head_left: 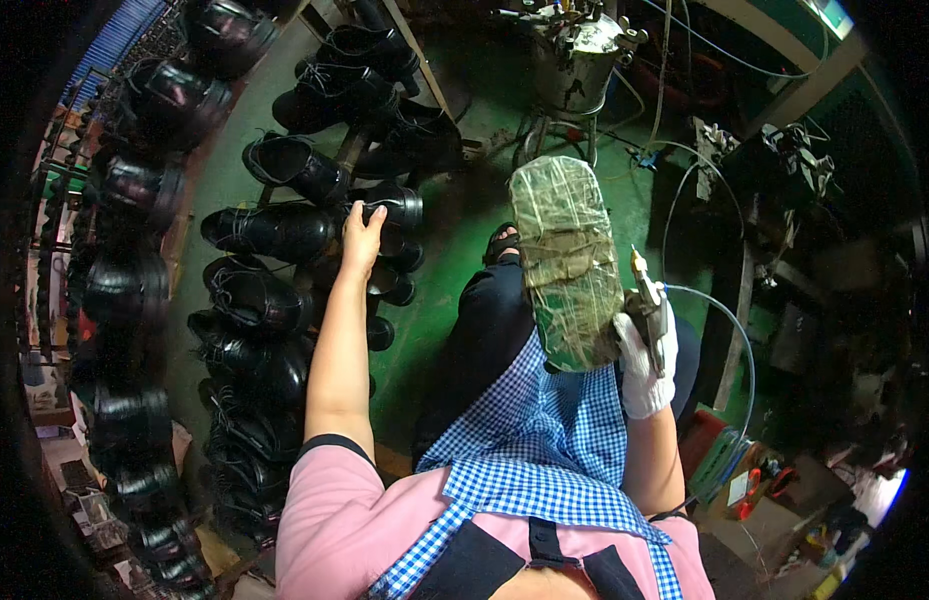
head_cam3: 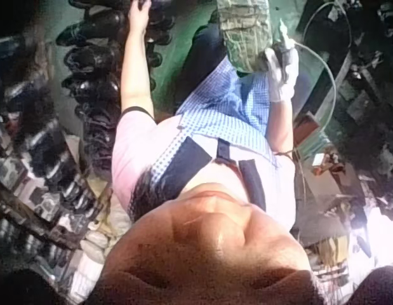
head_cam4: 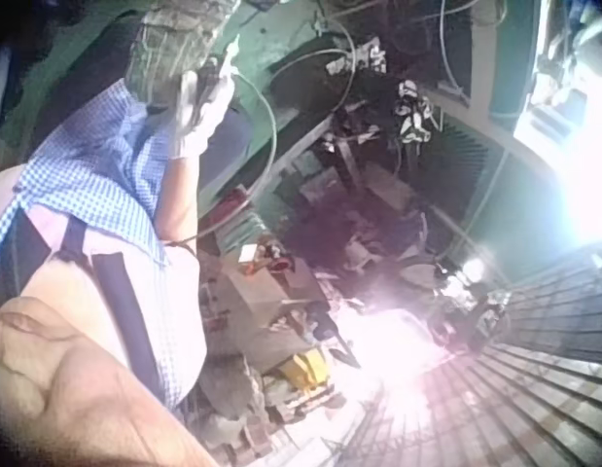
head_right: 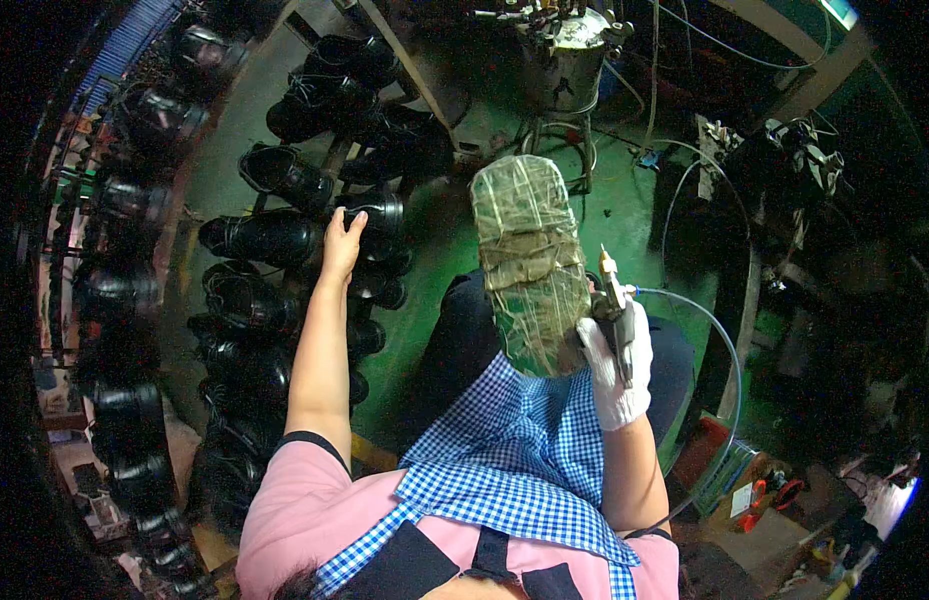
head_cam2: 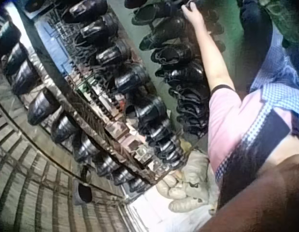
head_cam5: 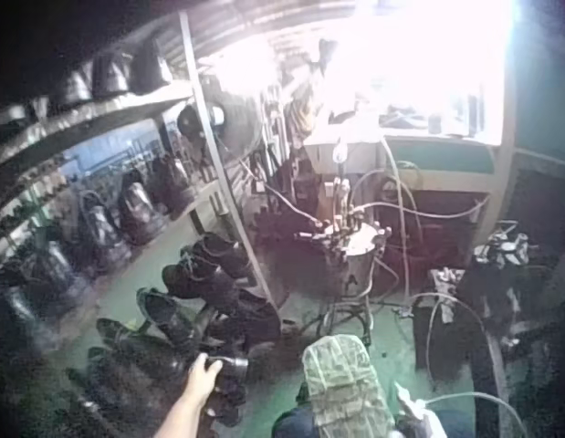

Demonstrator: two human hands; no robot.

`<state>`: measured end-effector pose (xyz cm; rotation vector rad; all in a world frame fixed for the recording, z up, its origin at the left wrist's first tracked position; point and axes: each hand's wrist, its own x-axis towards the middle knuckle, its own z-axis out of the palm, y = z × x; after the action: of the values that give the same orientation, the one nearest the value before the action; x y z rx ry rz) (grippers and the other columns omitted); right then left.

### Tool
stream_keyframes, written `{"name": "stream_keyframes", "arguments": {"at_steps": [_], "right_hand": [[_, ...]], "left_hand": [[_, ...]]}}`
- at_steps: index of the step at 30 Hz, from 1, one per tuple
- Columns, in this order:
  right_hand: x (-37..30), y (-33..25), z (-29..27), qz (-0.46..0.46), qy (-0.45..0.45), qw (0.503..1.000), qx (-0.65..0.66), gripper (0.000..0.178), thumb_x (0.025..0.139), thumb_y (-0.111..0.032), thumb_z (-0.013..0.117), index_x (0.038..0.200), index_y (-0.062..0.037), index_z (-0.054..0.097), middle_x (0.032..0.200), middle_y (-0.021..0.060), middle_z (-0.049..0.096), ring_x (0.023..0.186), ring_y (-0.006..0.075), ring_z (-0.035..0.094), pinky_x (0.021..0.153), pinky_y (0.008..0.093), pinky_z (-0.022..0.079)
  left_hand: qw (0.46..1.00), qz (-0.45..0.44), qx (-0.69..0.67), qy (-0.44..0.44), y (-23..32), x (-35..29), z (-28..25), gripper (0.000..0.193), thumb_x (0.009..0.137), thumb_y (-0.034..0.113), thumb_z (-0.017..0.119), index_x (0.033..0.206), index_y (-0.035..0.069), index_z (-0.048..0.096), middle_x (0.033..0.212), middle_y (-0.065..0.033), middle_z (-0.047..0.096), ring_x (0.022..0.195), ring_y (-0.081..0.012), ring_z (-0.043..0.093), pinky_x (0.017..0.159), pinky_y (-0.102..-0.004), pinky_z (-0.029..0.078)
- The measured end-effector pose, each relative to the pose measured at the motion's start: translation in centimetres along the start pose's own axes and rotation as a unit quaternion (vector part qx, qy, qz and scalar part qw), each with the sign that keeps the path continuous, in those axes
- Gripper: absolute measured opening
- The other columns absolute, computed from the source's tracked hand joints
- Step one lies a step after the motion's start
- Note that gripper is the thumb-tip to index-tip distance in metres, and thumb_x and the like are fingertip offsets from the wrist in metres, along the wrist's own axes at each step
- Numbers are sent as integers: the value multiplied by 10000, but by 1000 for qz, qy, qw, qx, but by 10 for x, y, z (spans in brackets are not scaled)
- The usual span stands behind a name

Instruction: Apply adhesive or primer to the edges of leather shoes using a pneumatic spray tool.

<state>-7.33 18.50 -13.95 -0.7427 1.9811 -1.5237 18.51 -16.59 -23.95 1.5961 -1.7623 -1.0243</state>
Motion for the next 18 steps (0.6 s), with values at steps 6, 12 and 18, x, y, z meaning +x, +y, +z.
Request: {"name": "stream_keyframes", "arguments": {"at_steps": [6, 12, 18], "right_hand": [[1, 5, 12, -92, -1, 994, -63, 386, 872, -214, 714, 1157, 1, 567, 973, 158, 624, 878, 283, 615, 807, 365, 494], [-6, 6, 9, -97, -10, 993, -72, 344, 836, -184, 742, 1083, -12, 576, 931, 145, 618, 829, 276, 609, 777, 362, 494], [-15, 6, 10, -96, -15, 992, -77, 399, 784, -144, 777, 1113, -23, 587, 976, 130, 633, 870, 275, 624, 797, 361, 500]], "left_hand": [[991, 122, 61, -8, -8, 8, 12, 404, 912, 263, 659, 1175, -24, 552, 1121, -258, 635, 1049, -404, 607, 897, -421, 471], [985, 121, 106, 65, -30, 69, 59, 437, 892, 236, 664, 1212, -28, 528, 1207, -273, 597, 1138, -439, 552, 965, -450, 445], [968, 117, 198, 98, -38, 93, 78, 327, 885, 214, 647, 1105, 19, 505, 1158, -230, 623, 1100, -424, 585, 946, -488, 461]]}}
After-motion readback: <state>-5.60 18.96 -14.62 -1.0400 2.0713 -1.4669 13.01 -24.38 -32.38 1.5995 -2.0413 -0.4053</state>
